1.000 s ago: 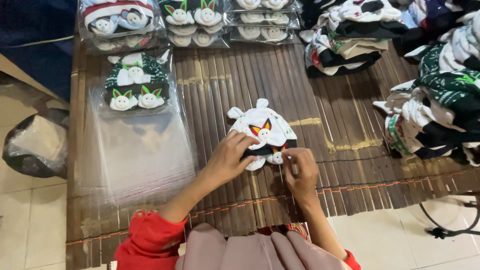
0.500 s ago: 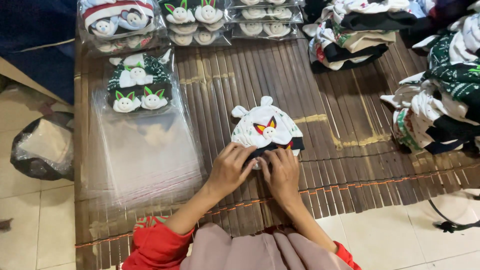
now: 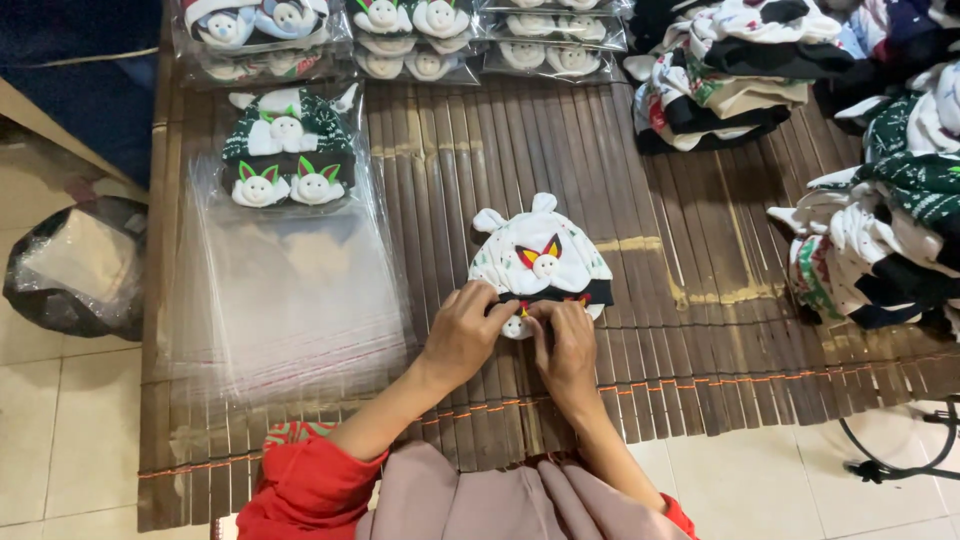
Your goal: Packaging small fabric items like baby hats into plastic bags
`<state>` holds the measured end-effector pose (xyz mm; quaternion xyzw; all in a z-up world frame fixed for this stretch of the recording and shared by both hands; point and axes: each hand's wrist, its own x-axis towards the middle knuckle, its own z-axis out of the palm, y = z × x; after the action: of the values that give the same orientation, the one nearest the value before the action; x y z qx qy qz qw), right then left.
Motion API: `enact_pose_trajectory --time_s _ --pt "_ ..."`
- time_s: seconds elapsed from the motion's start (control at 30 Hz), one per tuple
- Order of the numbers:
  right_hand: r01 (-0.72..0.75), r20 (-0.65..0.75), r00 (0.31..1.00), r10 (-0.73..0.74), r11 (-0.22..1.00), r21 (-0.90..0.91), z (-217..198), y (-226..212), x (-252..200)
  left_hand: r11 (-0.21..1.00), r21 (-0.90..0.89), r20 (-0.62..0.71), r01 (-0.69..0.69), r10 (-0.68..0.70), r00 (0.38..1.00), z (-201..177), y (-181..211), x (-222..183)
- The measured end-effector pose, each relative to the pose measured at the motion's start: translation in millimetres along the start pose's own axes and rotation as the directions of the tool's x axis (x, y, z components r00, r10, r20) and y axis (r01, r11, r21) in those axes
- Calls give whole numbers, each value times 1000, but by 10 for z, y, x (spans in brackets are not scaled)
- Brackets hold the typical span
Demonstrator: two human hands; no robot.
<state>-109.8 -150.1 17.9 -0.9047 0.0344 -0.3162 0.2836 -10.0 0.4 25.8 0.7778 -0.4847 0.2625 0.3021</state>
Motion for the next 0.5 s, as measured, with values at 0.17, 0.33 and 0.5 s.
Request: enact_pose_trajectory --time_s 0.17,0.33,0.5 --pt "24 -24 999 -23 998 62 42 104 -47 1000 -3 134 -20 20 991 -138 35 106" --pt "44 -27 999 -39 979 200 23 74 -33 992 -102 300 68 -35 953 -294 27 213" --pt "59 -87 995 -38 964 259 22 56 -21 953 -231 372 197 -101 923 -279 -1 183"
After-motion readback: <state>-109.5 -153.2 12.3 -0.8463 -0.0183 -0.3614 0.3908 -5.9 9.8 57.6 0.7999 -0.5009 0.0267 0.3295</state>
